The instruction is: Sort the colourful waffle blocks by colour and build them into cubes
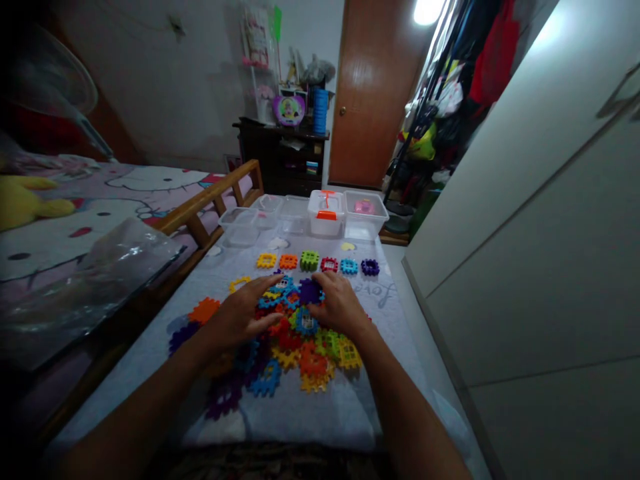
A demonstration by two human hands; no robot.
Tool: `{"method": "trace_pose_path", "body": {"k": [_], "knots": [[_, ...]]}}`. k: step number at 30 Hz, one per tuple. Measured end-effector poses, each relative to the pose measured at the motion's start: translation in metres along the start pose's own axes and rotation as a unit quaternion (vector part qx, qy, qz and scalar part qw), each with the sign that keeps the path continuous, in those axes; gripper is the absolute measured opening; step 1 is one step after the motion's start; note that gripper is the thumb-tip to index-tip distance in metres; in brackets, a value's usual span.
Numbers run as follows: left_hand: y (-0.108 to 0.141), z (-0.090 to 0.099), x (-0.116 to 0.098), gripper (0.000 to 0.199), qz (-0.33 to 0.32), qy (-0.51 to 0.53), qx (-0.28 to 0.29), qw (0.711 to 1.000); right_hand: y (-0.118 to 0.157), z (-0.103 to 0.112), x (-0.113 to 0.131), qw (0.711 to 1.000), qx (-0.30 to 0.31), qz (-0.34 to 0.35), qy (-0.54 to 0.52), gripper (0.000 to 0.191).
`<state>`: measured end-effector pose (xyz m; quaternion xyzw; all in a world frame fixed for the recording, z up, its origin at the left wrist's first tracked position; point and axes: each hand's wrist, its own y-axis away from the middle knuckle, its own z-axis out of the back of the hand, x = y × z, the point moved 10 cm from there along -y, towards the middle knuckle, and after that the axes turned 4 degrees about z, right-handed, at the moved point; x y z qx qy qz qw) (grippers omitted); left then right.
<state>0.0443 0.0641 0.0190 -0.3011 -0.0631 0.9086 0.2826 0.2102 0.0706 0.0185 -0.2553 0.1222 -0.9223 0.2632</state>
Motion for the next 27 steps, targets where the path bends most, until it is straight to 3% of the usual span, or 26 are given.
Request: {"method": "trace_pose_path", "body": {"k": [3,6,8,11,14,17,27], "knots": [[0.009,0.021,0.03,0.062,0.052,-0.004,-0.029,0.998,-0.003,0.031,-0.064,0.998,-0.021,-0.043,0.03,0.05],[0.026,0.039,0.076,0.063,0.144,-0.006,-0.051,0.988,-0.004,0.056,-0.141,0.991,-0.019,-0.114,0.061,0.05],[0.04,0.045,0.104,0.064,0.193,-0.001,-0.059,0.979,-0.002,0.065,-0.185,0.984,-0.001,-0.161,0.08,0.049],[0.057,0.045,0.137,0.061,0.256,0.017,-0.062,0.965,-0.001,0.062,-0.223,0.976,0.051,-0.187,0.101,0.052],[0.068,0.031,0.156,0.062,0.31,0.068,-0.038,0.948,-0.001,0.051,-0.237,0.97,0.094,-0.196,0.111,0.055],[0.073,0.018,0.162,0.067,0.333,0.122,-0.019,0.935,-0.002,0.041,-0.241,0.966,0.113,-0.201,0.112,0.056],[0.074,0.011,0.169,0.069,0.306,0.118,-0.049,0.943,0.002,0.03,-0.25,0.951,0.165,-0.23,0.128,0.061]]}}
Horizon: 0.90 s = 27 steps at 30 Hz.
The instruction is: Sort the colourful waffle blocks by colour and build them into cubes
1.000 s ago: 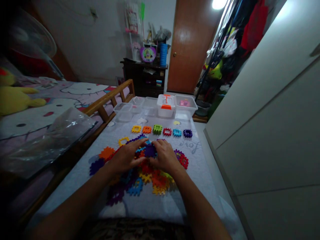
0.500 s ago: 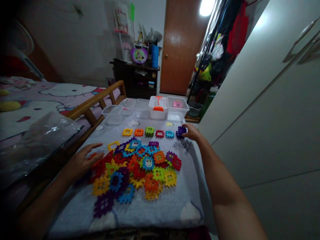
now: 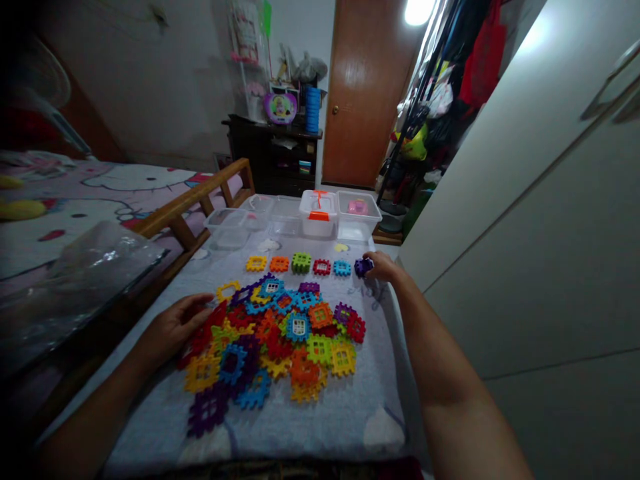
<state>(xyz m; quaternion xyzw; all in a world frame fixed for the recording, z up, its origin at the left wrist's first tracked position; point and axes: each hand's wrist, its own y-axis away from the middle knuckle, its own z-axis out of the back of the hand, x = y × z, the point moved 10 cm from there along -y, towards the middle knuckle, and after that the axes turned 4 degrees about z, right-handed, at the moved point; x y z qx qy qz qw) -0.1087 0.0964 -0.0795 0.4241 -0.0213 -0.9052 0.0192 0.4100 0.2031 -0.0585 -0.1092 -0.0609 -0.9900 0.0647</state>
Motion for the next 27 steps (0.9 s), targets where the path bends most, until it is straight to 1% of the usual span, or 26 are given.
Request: {"method": "trace_pose_path", "body": {"k": [5,8,11,13,16,17,18,19,21,24,27], "knots": [[0.0,-0.001,-0.005,0.064,-0.029,-0.018,-0.013,0.999,-0.001,-0.003,0.001,1.0,0.0,-0.017,0.001,0.077],[-0.001,-0.002,-0.007,0.061,-0.042,-0.034,-0.015,0.998,0.0,-0.003,0.002,1.0,-0.006,-0.026,0.002,0.082],[0.0,-0.002,-0.01,0.058,-0.06,-0.048,-0.02,0.997,0.005,0.002,0.003,0.999,-0.02,-0.033,0.004,0.084],[0.001,-0.002,-0.015,0.055,-0.074,-0.052,-0.025,0.996,0.015,0.01,0.007,0.998,-0.057,-0.027,0.001,0.082],[0.004,-0.002,-0.022,0.051,-0.091,-0.057,-0.027,0.994,0.045,0.033,0.026,0.98,-0.193,0.016,-0.035,0.07],[0.004,-0.002,-0.024,0.049,-0.095,-0.059,-0.029,0.993,0.056,0.035,0.033,0.974,-0.217,0.029,-0.059,0.065],[0.005,-0.002,-0.025,0.048,-0.098,-0.06,-0.029,0.993,0.067,0.034,0.041,0.968,-0.23,0.037,-0.093,0.06],[0.005,-0.003,-0.027,0.047,-0.101,-0.058,-0.028,0.993,0.077,0.03,0.048,0.963,-0.228,0.041,-0.134,0.055],[0.006,-0.004,-0.028,0.044,-0.102,-0.046,-0.024,0.993,0.091,0.016,0.063,0.959,-0.198,0.037,-0.199,0.044],[0.007,-0.005,-0.028,0.041,-0.093,-0.022,-0.019,0.995,0.101,-0.003,0.081,0.962,-0.161,0.016,-0.219,0.034],[0.008,-0.003,-0.029,0.041,-0.083,-0.001,-0.025,0.996,0.103,-0.014,0.084,0.962,-0.172,-0.018,-0.211,0.03]]}}
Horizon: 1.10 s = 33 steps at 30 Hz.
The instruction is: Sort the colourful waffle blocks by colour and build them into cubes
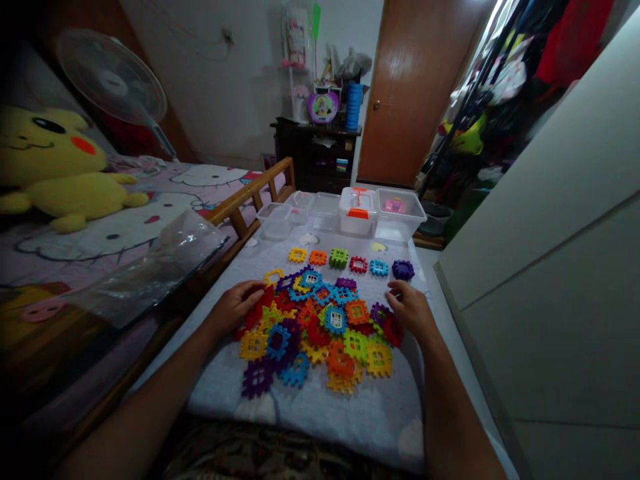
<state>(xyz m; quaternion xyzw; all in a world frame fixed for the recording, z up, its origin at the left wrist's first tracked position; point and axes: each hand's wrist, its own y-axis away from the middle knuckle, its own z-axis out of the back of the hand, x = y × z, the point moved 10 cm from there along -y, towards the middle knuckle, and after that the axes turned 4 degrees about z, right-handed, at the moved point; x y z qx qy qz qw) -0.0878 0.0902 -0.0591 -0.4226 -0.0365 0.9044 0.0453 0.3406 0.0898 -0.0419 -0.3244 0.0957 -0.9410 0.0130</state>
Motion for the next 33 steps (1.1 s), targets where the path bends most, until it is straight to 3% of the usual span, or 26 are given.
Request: {"method": "trace_pose_path", "body": {"k": [9,13,17,19,23,33], "knots": [[0.0,0.029,0.005,0.036,0.01,0.061,-0.059,0.996,0.004,-0.016,-0.027,0.997,-0.028,-0.045,-0.055,0.044],[0.007,0.031,0.008,0.043,0.025,0.04,0.02,0.999,0.006,-0.016,-0.037,0.991,-0.034,-0.086,-0.098,0.048],[0.025,0.02,0.001,0.08,-0.013,-0.011,0.132,0.991,0.007,-0.013,-0.039,0.987,-0.042,-0.101,-0.117,0.046],[0.032,0.016,0.0,0.084,-0.024,-0.032,0.152,0.987,0.007,-0.012,-0.038,0.986,-0.047,-0.101,-0.124,0.045],[0.035,0.007,-0.004,0.069,-0.043,-0.054,0.147,0.987,0.008,-0.012,-0.038,0.984,-0.056,-0.103,-0.137,0.044],[0.024,0.004,-0.022,0.033,-0.044,-0.022,0.065,0.997,0.007,-0.011,-0.035,0.985,-0.061,-0.094,-0.13,0.044]]}}
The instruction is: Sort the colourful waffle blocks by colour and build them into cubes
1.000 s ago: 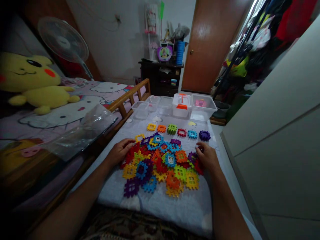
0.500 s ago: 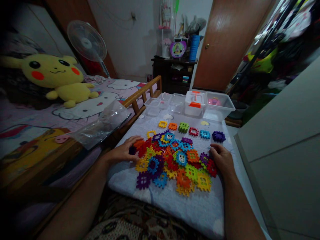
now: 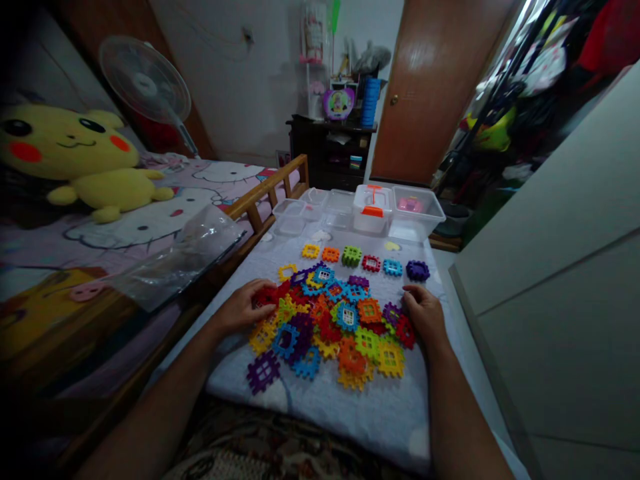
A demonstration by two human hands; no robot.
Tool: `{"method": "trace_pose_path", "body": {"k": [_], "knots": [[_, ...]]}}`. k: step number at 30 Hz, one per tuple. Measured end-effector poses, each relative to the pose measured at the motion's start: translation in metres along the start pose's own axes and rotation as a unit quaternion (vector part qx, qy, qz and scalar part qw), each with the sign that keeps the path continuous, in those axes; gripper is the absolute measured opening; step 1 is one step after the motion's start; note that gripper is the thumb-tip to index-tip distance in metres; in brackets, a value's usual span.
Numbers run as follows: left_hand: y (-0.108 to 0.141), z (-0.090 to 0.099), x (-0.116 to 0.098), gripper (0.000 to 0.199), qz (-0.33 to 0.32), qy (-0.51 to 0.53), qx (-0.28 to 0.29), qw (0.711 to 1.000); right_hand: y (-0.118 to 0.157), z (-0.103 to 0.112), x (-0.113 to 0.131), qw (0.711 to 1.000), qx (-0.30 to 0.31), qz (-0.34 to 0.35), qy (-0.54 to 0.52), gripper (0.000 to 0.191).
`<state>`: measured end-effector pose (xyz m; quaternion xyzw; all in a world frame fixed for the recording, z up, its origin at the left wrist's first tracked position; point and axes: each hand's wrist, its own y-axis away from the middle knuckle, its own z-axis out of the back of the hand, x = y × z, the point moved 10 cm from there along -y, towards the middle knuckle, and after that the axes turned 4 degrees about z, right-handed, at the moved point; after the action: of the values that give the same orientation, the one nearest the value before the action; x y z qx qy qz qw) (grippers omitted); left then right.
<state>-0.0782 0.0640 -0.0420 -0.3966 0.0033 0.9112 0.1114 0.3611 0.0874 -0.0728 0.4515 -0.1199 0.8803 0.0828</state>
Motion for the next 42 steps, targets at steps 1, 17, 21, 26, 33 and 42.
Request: {"method": "trace_pose_path", "body": {"k": [1,17,21,26,33,42], "knots": [[0.0,0.001,-0.001,0.032,0.007,0.005,-0.008,1.0,0.0,0.0,-0.001,1.0,0.001,-0.001,-0.004,0.044],[-0.017,0.01,0.001,0.029,0.071,0.135,-0.092,0.984,0.002,0.002,0.005,1.0,-0.005,0.002,-0.004,0.04],[-0.027,0.007,-0.007,0.031,0.06,0.152,-0.094,0.982,0.003,0.001,0.005,1.0,-0.004,-0.005,-0.006,0.042],[-0.033,0.013,-0.021,0.03,0.031,0.125,-0.119,0.984,0.002,0.001,0.001,1.0,-0.003,-0.009,0.004,0.043],[-0.028,0.001,-0.064,0.021,-0.034,0.114,-0.072,0.99,0.003,0.0,0.003,1.0,-0.002,-0.01,-0.007,0.043],[-0.024,-0.018,-0.084,0.032,-0.105,0.113,-0.037,0.987,0.004,0.0,0.001,1.0,0.0,-0.015,-0.004,0.042]]}}
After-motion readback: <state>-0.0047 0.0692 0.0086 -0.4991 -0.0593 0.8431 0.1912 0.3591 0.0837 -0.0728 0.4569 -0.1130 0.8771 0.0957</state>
